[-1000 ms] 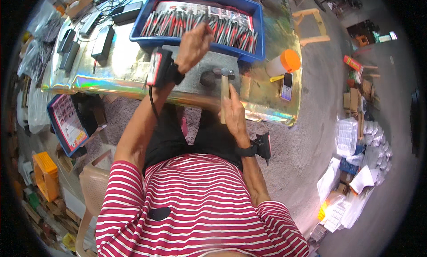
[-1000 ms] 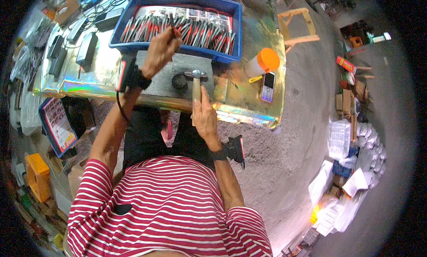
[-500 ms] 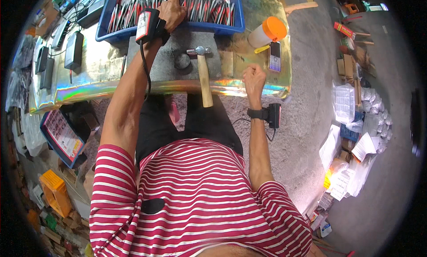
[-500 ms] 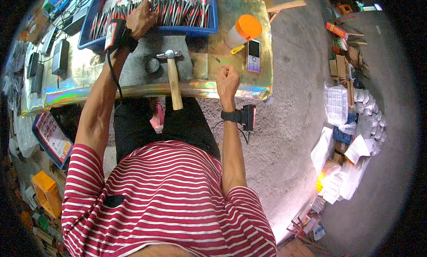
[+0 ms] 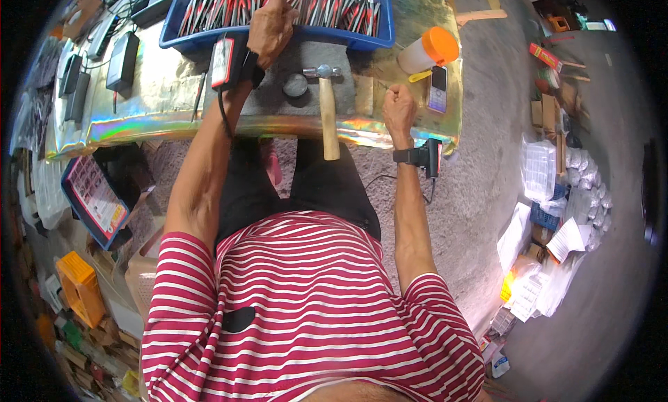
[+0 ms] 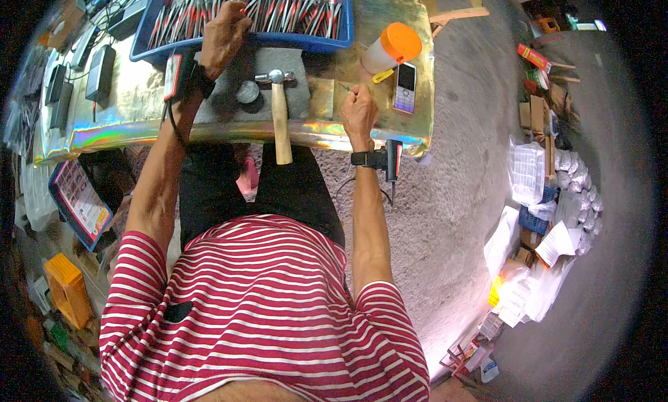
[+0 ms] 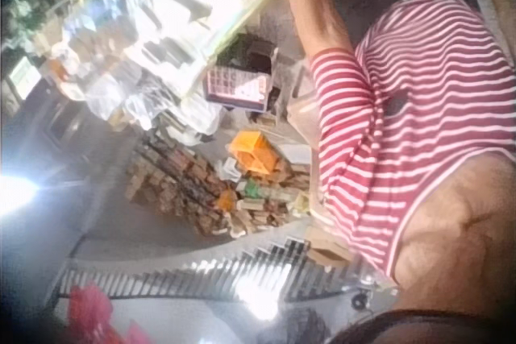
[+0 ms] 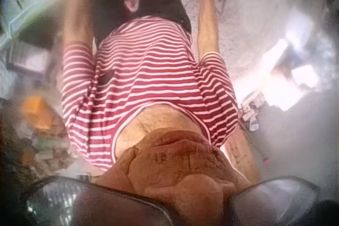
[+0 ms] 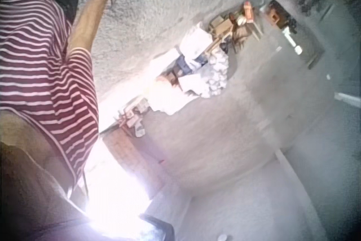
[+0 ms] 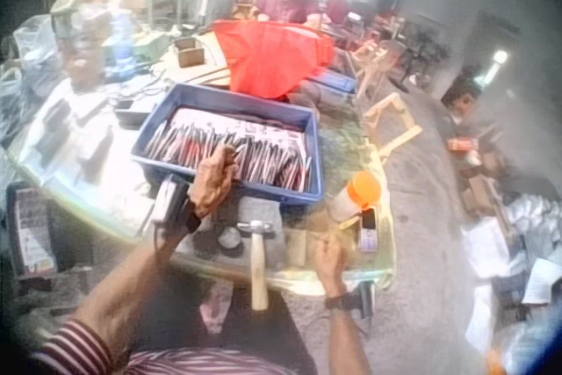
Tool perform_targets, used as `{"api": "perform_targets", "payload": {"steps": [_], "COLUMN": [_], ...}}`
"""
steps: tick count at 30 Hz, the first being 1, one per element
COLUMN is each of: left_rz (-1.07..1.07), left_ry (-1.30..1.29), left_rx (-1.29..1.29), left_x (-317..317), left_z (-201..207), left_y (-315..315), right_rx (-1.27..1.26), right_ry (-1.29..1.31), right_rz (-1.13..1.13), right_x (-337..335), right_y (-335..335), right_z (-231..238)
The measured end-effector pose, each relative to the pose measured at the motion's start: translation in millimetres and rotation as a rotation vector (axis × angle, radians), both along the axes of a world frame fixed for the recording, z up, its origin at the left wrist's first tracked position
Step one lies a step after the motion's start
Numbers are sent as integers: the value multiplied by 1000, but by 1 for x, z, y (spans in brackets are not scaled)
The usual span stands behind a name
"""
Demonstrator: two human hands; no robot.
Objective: The person assembles electrical cable components by inserting wire ends into a small connector piece and using a hammer to tap the components together on a stone block.
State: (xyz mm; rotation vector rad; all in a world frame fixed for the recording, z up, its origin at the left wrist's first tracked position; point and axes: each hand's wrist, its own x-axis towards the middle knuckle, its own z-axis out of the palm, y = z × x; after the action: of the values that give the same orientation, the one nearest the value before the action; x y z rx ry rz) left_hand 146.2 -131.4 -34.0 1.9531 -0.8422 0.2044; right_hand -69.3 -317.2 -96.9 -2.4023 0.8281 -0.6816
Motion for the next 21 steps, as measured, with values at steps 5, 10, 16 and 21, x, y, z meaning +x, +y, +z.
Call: {"api": "perform_targets", "payload": {"steps": [5,10,16,21], "left_rz": [200,432,556,542], "left_ry": [-132,16,159,195], "left_rx": [-226,-306,-175,12], "left_x": [-36,-60,-63,-56], "left_z": [14,14,-20,-45], "left_y": [47,117,173,187], "right_rx": [-156,-256,-394,-406], "right_ry": [20,156,317,155], "right_rz": [78,124,104,260], "right_x": [0,1,2,0], "right_y": [-6,-8,-28,-42], "right_z": [-4,-12,-22,-24]}}
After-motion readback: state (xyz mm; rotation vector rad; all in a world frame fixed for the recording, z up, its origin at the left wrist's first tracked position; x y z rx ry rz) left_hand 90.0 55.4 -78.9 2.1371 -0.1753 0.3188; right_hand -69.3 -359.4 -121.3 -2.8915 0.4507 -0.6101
